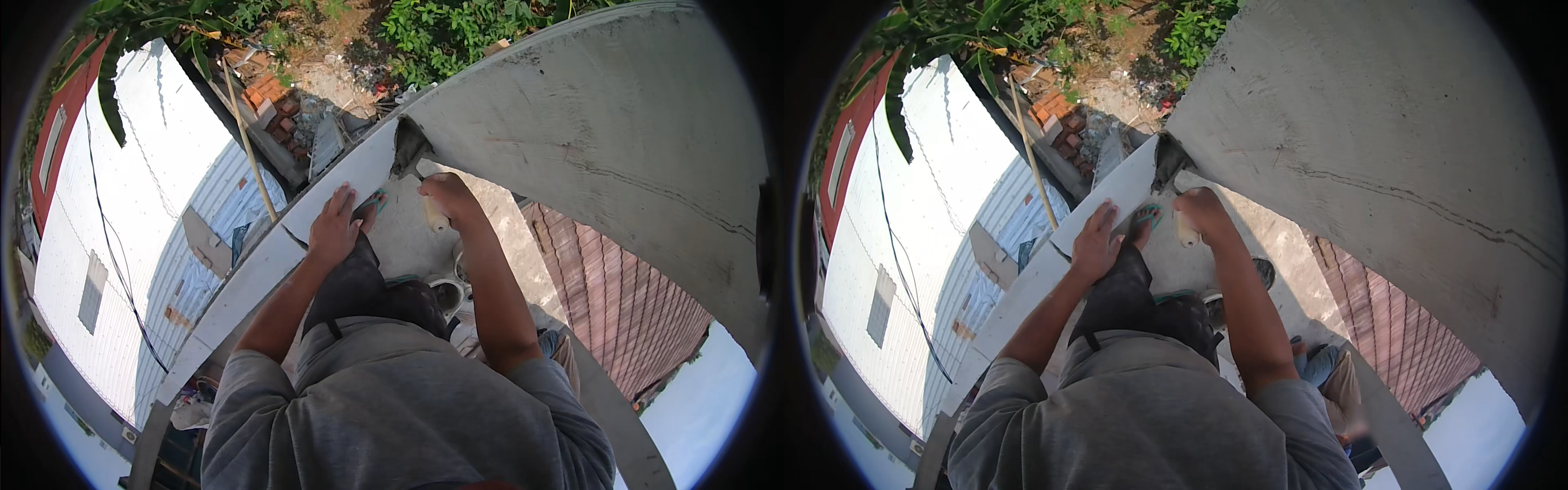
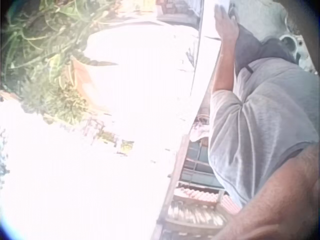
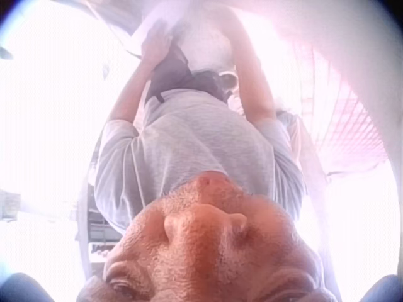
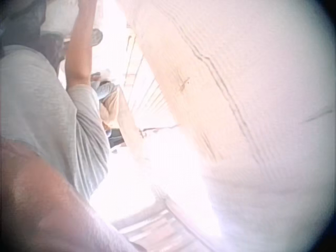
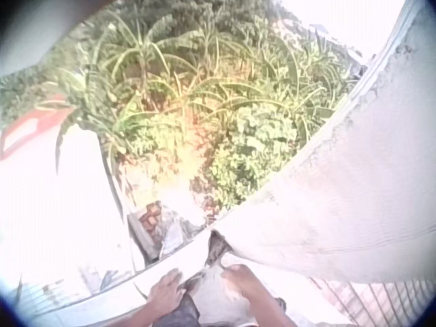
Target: The person scoops cement from a bucket with a trowel and applies it to the joints between white blocks on a rooftop. They repeatedly scoop and smooth the cement along the wall edge while another person works nearby.
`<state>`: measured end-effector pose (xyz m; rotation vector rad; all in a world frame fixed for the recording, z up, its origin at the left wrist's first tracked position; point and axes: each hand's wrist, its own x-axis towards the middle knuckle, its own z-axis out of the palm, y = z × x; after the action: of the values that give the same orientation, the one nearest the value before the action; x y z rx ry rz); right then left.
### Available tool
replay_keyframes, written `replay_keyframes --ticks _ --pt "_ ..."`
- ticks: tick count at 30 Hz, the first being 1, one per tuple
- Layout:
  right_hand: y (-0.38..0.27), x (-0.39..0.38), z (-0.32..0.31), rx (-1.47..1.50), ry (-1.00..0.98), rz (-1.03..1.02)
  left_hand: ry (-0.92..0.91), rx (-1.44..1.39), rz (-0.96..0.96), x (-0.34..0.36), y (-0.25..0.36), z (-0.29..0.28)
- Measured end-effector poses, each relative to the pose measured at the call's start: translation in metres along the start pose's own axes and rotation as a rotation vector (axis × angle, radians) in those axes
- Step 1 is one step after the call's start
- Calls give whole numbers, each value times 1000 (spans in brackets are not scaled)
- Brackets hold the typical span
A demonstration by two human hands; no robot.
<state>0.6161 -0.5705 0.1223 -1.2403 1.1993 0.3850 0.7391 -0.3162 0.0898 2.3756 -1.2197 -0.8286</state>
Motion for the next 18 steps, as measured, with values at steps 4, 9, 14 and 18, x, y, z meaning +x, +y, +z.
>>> replay_keyframes --ticks 4,9,14,18 --pt "-9 6 1 2 4 81 -12 17 9 -2 4 2" --pt "-21 -3 7 13 41 67 -8 24 39 0 3 -2" --pt "-40 -21 7 29 20 128 22 88 89 1 4 -2" --pt "-20 -58 7 84 27 -12 28 73 99 -1 5 -2"
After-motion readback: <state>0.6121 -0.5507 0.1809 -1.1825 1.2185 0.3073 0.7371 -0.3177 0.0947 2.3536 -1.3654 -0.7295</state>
